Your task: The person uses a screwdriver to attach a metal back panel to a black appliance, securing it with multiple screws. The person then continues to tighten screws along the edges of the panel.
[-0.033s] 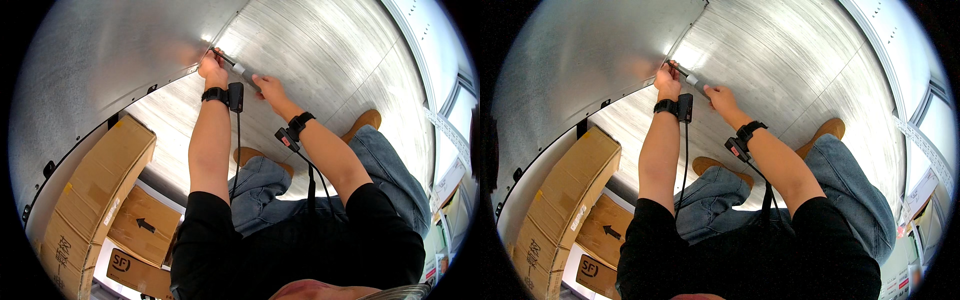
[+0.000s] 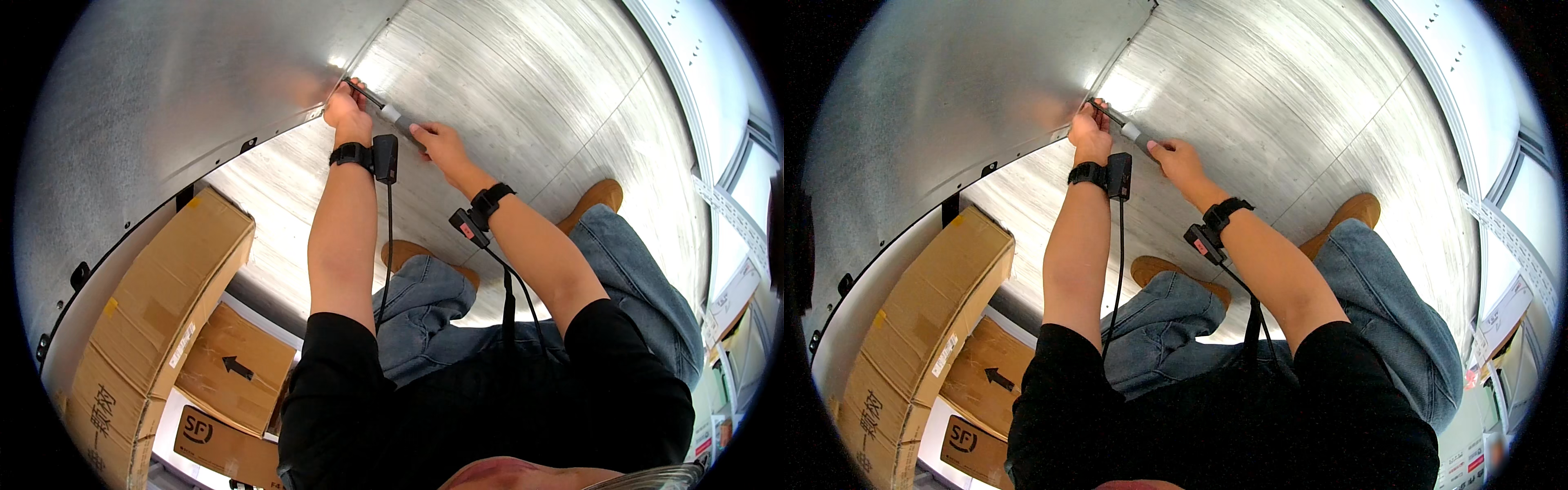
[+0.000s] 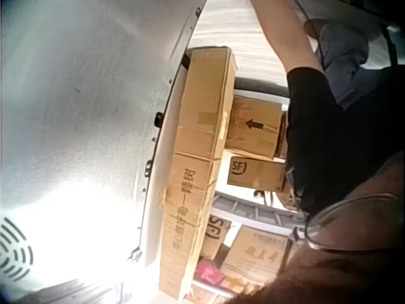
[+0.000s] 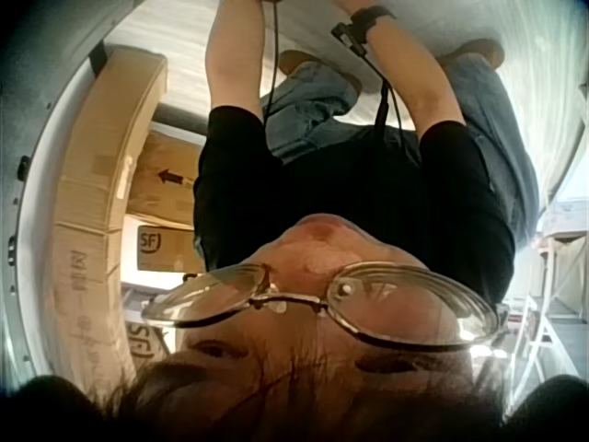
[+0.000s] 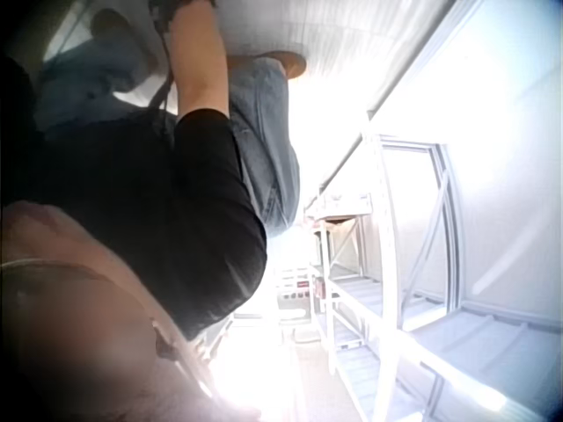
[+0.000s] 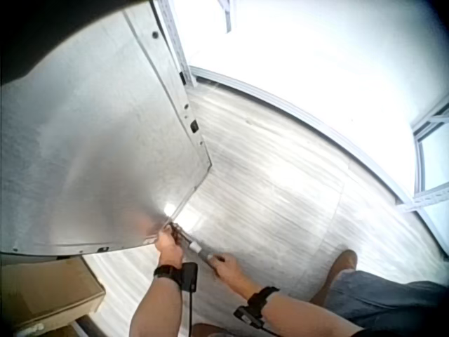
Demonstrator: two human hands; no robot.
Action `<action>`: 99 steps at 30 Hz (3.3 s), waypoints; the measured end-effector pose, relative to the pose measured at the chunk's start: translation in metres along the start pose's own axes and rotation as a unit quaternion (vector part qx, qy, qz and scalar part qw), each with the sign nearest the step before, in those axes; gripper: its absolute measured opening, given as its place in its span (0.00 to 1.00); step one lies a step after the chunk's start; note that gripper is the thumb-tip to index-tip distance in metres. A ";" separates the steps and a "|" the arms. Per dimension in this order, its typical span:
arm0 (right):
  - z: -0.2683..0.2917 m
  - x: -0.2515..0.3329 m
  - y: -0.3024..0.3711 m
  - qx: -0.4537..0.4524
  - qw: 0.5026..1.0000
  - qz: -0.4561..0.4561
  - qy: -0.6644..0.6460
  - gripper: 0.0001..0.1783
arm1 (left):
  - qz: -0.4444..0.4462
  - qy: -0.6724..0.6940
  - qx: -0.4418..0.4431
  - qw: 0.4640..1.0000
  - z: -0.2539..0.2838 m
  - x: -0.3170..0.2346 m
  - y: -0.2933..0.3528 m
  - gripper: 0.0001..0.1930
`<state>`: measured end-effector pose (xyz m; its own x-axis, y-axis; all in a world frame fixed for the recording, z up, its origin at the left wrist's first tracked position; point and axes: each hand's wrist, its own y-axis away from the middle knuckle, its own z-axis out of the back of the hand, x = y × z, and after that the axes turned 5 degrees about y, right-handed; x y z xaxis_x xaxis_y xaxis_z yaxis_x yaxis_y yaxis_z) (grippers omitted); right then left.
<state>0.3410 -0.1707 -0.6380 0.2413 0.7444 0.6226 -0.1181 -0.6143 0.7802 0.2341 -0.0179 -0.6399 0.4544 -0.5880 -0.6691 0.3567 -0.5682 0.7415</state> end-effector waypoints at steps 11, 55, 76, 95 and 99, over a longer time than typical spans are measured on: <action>-0.005 0.010 0.014 -0.002 0.999 0.039 0.022 0.25 | 0.000 0.009 0.002 1.000 0.002 -0.001 0.002 0.05; 0.118 0.125 0.071 0.003 0.997 0.072 0.033 0.21 | -0.027 -0.040 0.193 0.980 -0.079 -0.032 0.113 0.08; 0.368 0.189 0.129 -0.321 0.878 0.205 -0.291 0.16 | -0.156 -0.341 0.449 0.811 -0.347 0.085 0.295 0.13; 0.429 0.090 0.178 -0.515 0.727 0.139 -0.432 0.13 | -0.574 -0.581 0.481 0.318 -0.511 0.246 0.339 0.15; 0.426 0.086 0.176 -0.519 0.725 0.149 -0.427 0.13 | -0.600 -0.583 0.465 0.289 -0.516 0.259 0.336 0.12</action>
<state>0.7517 -0.3259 -0.4728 0.5125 -0.0869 0.8543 -0.8420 0.1444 0.5198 0.8929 -0.0640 -0.5386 -0.3183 0.8685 -0.3800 -0.9342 -0.3554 -0.0298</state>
